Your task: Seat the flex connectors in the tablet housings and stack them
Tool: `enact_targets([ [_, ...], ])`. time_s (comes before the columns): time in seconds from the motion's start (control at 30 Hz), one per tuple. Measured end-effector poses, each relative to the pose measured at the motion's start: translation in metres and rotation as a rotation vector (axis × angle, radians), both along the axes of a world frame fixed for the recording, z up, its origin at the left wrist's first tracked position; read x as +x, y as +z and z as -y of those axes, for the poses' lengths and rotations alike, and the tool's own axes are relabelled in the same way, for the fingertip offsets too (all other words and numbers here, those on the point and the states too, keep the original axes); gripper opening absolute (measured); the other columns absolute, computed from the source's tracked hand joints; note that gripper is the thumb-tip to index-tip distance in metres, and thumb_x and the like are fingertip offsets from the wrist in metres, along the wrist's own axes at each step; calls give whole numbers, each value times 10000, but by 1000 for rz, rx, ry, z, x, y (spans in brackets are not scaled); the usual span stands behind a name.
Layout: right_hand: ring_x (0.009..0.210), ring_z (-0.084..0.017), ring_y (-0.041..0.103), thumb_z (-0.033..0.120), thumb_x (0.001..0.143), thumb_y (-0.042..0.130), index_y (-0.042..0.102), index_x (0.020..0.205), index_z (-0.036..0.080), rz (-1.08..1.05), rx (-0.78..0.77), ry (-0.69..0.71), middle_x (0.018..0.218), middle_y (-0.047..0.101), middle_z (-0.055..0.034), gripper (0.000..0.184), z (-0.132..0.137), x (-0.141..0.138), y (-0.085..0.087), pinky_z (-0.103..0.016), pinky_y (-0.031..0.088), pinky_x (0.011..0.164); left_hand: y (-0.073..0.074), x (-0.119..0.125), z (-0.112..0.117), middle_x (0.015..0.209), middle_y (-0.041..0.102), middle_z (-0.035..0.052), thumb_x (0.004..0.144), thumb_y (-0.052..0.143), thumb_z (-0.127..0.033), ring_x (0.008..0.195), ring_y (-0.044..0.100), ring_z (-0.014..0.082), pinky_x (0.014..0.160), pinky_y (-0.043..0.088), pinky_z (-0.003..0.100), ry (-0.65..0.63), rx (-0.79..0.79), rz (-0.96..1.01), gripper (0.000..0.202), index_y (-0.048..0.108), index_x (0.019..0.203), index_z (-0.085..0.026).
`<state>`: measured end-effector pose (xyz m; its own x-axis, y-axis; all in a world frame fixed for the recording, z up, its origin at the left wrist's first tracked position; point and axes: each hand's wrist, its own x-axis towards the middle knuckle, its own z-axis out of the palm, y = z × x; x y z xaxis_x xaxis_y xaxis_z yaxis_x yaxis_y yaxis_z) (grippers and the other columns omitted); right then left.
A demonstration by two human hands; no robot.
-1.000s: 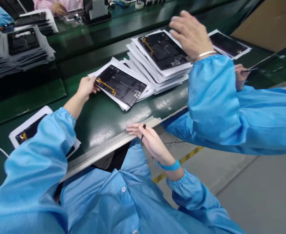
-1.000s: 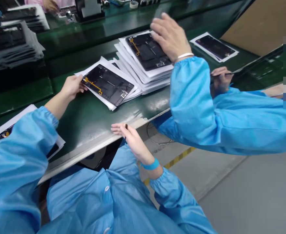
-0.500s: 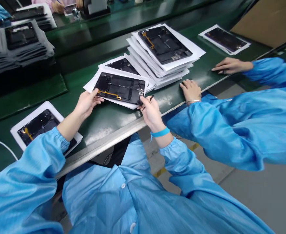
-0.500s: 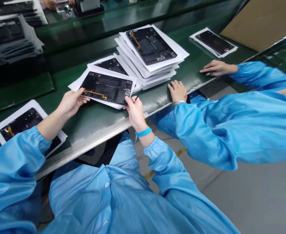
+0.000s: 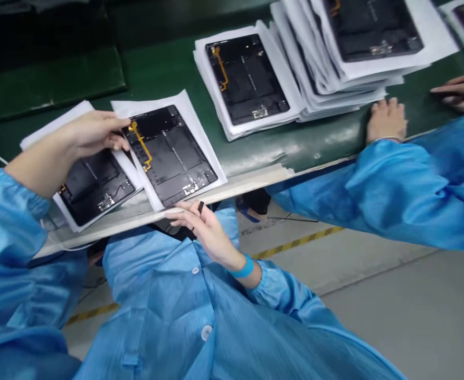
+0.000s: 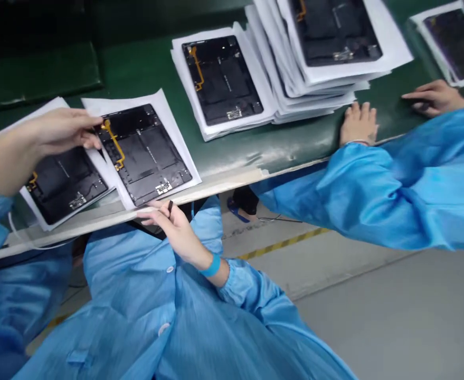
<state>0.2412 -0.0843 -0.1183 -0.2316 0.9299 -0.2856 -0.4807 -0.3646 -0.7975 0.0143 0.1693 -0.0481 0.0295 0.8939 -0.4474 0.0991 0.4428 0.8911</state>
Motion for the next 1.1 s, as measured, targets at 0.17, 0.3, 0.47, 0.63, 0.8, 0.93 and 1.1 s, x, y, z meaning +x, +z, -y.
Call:
enact_targets([
  [0.17,804,-214,690,596,1098,676,398,799,288,568,365,98,892,716,-32,512,-22,57,12,-386,588,747,-5,8,-8,923,684,71,1175,536,-81,861,745,193,1039,611,453,-167,110,-367,167,679,1241,-26],
  [0.3,818,-222,499,451,1091,677,406,838,292,974,529,-155,841,500,5,403,-70,95,4,-416,500,893,0,9,-16,1210,658,63,1023,720,20,1346,621,288,1419,269,598,-299,368,-650,479,648,1478,-111],
  [0.47,874,-287,558,346,1099,561,445,945,287,1449,669,-75,875,590,-49,202,-124,100,-27,-485,512,977,0,21,-43,1240,722,79,995,682,31,1491,540,339,1454,169,634,-592,406,-882,211,787,1072,-135],
  [0.63,980,-320,597,228,1120,418,491,996,265,1576,727,-48,972,646,-103,149,-133,92,-39,-540,507,1064,2,30,-66,1177,755,60,1014,767,-48,1515,579,328,1426,217,710,-722,363,-1009,106,741,952,-130],
  [0.8,1065,-357,615,172,1109,398,538,1021,238,1629,710,0,1022,669,-128,178,-133,98,-35,-603,477,1109,9,38,-71,898,581,27,962,713,57,1508,539,365,1443,124,742,-780,417,-1021,351,588,743,-187],
  [0.93,1096,-373,608,304,1141,478,551,1024,240,1612,706,-58,1097,688,-150,153,-136,109,-37,-632,471,1118,12,50,-76,1067,607,55,962,667,27,1525,513,413,1422,144,787,-803,533,-1006,299,561,786,-189],
  [1.1,1102,-360,606,434,1170,480,575,1013,241,1583,712,-97,1128,688,-151,267,-137,118,-40,-624,487,1113,-2,63,-79,1036,693,44,938,715,-17,1436,538,343,1466,206,698,-769,523,-1045,306,591,794,-257],
])
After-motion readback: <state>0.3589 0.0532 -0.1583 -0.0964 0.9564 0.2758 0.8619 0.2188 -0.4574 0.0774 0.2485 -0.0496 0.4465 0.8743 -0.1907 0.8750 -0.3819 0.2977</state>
